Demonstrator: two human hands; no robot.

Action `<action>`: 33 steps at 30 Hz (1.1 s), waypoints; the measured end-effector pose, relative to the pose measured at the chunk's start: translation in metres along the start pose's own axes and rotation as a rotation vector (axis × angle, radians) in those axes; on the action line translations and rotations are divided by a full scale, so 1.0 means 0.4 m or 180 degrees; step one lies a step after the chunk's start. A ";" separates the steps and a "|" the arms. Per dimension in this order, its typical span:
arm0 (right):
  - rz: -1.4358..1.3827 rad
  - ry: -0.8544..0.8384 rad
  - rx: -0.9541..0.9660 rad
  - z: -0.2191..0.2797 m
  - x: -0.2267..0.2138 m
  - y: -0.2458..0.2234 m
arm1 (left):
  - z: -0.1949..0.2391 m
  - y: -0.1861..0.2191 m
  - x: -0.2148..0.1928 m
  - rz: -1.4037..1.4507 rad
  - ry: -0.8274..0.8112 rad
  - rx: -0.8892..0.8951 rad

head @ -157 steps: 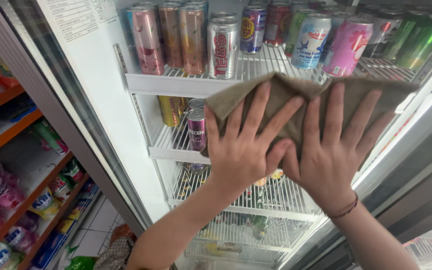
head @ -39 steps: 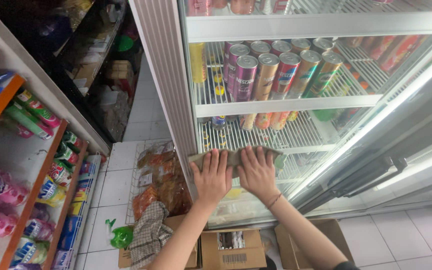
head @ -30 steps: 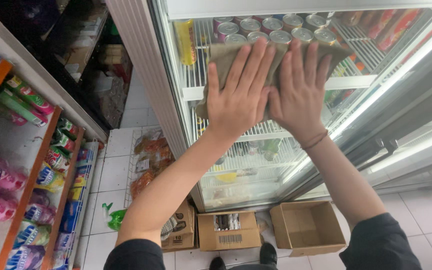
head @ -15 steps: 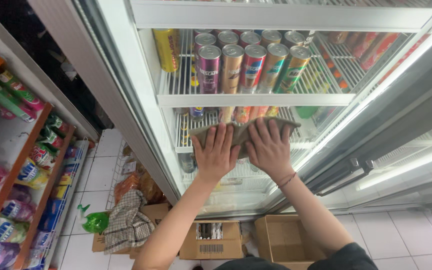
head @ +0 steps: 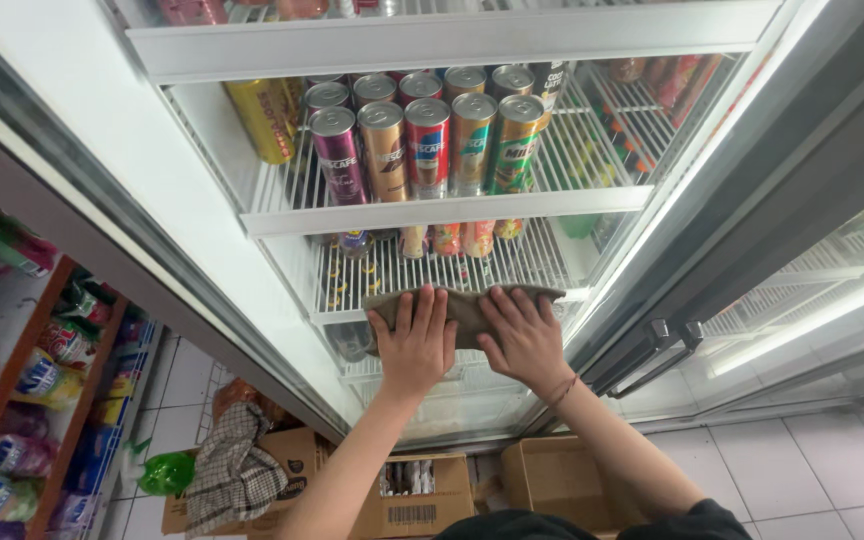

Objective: The person sprays a cleaning solution onto a cloth and wipes the glass door of a commercial refrigerator. They clean the upper and middle sections while standing, then sit on the floor to clean the lower shelves and door area.

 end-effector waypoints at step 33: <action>0.0486 0.0713 -0.0600 -0.040 -0.113 0.302 | -0.264 0.190 0.037 -0.0331 0.0251 0.0372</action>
Point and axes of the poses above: each hand's wrist, its own z-axis away from the middle knuckle, its own x-axis out of the palm, y = z × x, the point moved 2 cm from there along -z, towards the middle knuckle, and after that the axes turned 12 degrees about x, right-handed, at the moved point
